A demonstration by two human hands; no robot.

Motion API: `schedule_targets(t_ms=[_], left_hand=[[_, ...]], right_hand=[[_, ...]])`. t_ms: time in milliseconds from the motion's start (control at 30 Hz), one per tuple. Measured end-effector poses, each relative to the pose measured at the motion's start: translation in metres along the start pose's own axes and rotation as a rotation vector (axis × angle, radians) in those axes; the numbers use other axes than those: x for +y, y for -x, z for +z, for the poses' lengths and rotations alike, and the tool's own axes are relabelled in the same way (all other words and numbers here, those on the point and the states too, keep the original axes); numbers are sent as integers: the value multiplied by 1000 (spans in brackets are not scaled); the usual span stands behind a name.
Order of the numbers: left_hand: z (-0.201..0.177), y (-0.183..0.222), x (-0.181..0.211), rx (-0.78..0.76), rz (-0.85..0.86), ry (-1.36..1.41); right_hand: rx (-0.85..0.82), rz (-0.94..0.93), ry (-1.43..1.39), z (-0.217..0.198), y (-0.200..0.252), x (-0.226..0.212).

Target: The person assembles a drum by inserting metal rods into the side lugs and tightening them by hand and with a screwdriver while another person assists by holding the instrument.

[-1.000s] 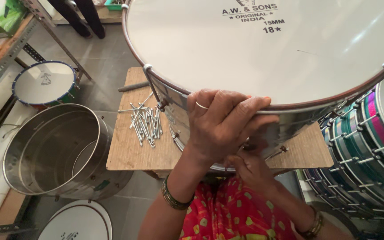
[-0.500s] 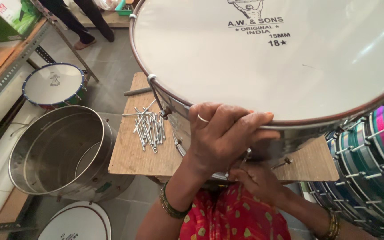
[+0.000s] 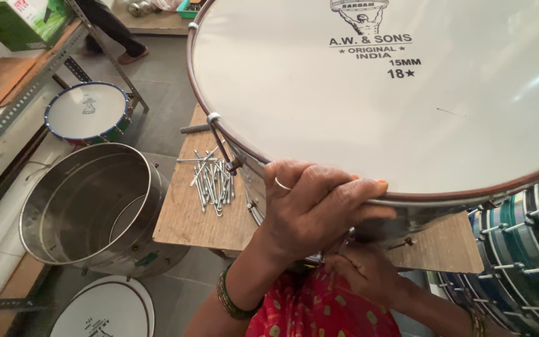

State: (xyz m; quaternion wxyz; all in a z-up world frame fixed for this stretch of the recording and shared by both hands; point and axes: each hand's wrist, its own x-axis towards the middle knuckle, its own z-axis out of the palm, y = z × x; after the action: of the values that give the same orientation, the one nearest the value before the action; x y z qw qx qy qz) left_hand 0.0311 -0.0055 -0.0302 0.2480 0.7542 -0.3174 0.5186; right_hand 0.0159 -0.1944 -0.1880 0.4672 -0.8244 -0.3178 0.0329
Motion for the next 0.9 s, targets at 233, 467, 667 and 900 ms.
schedule_targets(t_ms=[233,467,667,900], left_hand=[[14,-2,9,22,0,-22],[24,3,6,41,-1,32],[15,-1,11,26,-23,52],[0,-11,11,-37,-37,35]], right_hand=[[41,17,-47,-4,11,13],[147,146,-184,8,14,-5],[320,398,-502,36,21,5],[489,490,-942,63,5,18]])
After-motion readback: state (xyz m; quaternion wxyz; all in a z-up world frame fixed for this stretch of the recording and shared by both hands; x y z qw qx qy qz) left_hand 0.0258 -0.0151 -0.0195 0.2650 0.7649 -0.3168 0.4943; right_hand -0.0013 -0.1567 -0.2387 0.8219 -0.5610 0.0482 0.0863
